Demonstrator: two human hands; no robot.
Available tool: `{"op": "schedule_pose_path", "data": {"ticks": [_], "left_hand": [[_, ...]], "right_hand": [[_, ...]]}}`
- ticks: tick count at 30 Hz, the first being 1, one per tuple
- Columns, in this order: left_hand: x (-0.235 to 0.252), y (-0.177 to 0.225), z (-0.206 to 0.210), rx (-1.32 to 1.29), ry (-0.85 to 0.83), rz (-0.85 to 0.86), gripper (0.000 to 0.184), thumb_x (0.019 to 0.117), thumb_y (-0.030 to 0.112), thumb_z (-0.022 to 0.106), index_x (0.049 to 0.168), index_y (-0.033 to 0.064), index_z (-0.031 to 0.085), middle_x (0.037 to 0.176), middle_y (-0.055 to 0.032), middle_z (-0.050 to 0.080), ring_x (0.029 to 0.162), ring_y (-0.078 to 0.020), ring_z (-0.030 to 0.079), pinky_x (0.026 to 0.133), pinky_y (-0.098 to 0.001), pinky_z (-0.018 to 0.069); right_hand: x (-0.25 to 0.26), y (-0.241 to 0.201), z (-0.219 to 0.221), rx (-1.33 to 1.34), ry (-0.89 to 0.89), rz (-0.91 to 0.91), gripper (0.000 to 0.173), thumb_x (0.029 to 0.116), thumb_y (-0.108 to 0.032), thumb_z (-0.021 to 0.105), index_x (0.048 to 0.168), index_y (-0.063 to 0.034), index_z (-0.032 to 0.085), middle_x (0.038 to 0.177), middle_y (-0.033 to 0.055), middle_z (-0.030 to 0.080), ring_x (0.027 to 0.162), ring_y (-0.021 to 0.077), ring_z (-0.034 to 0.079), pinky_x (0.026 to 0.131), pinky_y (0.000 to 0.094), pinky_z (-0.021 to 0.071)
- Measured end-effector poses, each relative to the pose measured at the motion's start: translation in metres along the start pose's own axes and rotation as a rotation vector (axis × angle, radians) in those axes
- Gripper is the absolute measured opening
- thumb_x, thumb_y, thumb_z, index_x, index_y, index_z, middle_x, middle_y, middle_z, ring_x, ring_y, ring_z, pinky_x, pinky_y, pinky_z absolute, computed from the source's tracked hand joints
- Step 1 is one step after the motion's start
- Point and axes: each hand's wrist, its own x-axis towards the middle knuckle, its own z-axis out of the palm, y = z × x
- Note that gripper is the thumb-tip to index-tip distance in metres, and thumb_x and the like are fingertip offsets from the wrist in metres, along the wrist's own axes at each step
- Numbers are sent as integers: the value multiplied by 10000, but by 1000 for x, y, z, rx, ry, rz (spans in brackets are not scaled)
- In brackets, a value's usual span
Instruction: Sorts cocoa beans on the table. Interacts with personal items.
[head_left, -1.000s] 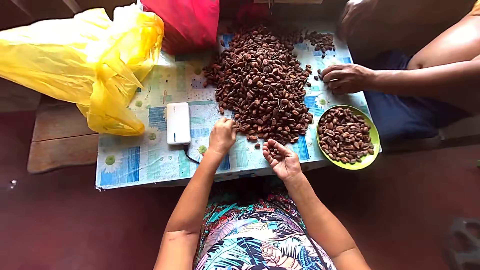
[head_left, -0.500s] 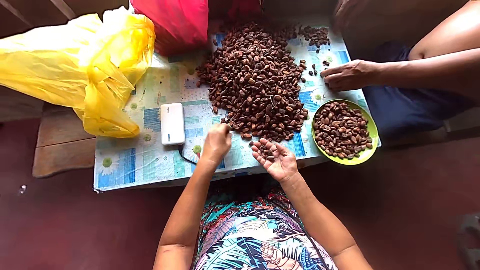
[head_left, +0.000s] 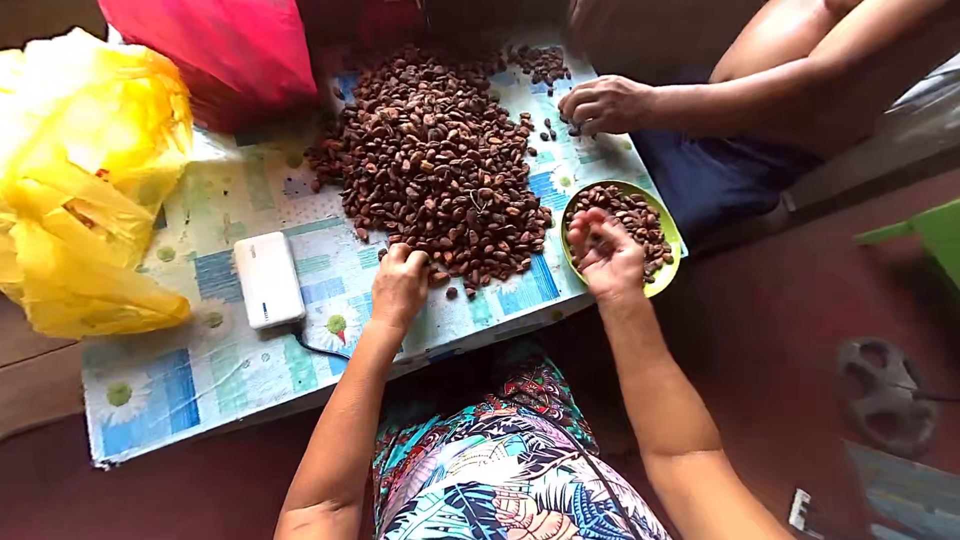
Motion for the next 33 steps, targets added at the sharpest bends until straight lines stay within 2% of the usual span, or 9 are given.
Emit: {"op": "schedule_pose_path", "data": {"ticks": [4,8,14,17,20,24,28,30,33], "left_hand": [[-3,-9,-19,-54,-52,-104,170,963,-5,618,1084,-92,700,1134,-320,639,1084,-481,643,945,-610,520],[-11,-15,-28,-171,57,-173,160,939,-35,623,1041,-110,719,1089,-315,682,1040,-441,674,952,-558,517],[-20,-5,-25,-846,168,-498,148,972,10,624,1108,-43,649,935,-62,697,736,-68,660,709,-251,579],[-17,5,-29,-1446,250,-746,159,1036,-7,473,1033,71,612,836,-11,715,671,-49,666,631,-187,565],[-17,5,-38,-1821,310,-953,324,1096,220,354,968,105,628,828,-46,687,662,-105,667,590,-208,560],[-18,10,-33,-1574,205,-921,380,1107,254,308,877,158,596,719,27,640,571,-57,596,517,-183,496],[-16,26,-13,-1092,106,-695,120,1040,53,524,1126,35,606,724,32,540,503,-12,437,464,-152,379],[-12,31,-5,-1040,98,-662,185,1042,38,514,1192,-1,615,787,8,562,541,-17,456,489,-159,383],[-6,38,-9,-1238,105,-774,186,1065,36,469,1189,8,605,869,-17,631,629,-40,596,577,-181,523]], "right_hand": [[53,-22,-39,-891,28,-357,277,1004,9,477,1224,64,636,1191,128,677,1030,128,675,914,280,553],[53,-23,-44,-1448,-72,-541,358,951,-83,591,1287,0,680,1509,246,504,1444,385,432,1200,522,301],[-8,58,13,-1303,-535,-679,211,940,41,580,1040,31,764,1062,241,711,1024,364,696,911,487,569],[-14,98,33,-1504,-669,-571,270,925,41,591,1129,-26,755,1032,234,676,949,397,693,798,540,580],[-12,105,36,-1641,-661,-561,227,896,10,646,1110,22,721,1035,257,657,974,431,679,797,555,569],[-7,105,21,-1606,-655,-678,123,897,-31,678,985,43,721,973,252,657,909,426,688,744,541,579],[-1,108,6,-1245,-584,-738,118,880,-10,697,970,61,726,1017,249,694,915,340,708,800,447,593],[-1,108,0,-920,-444,-611,159,885,17,672,1015,107,684,1048,197,695,863,191,690,784,316,586],[-7,97,3,-391,-217,-242,130,910,61,607,986,-44,613,832,-10,727,635,54,675,629,229,599]]}}
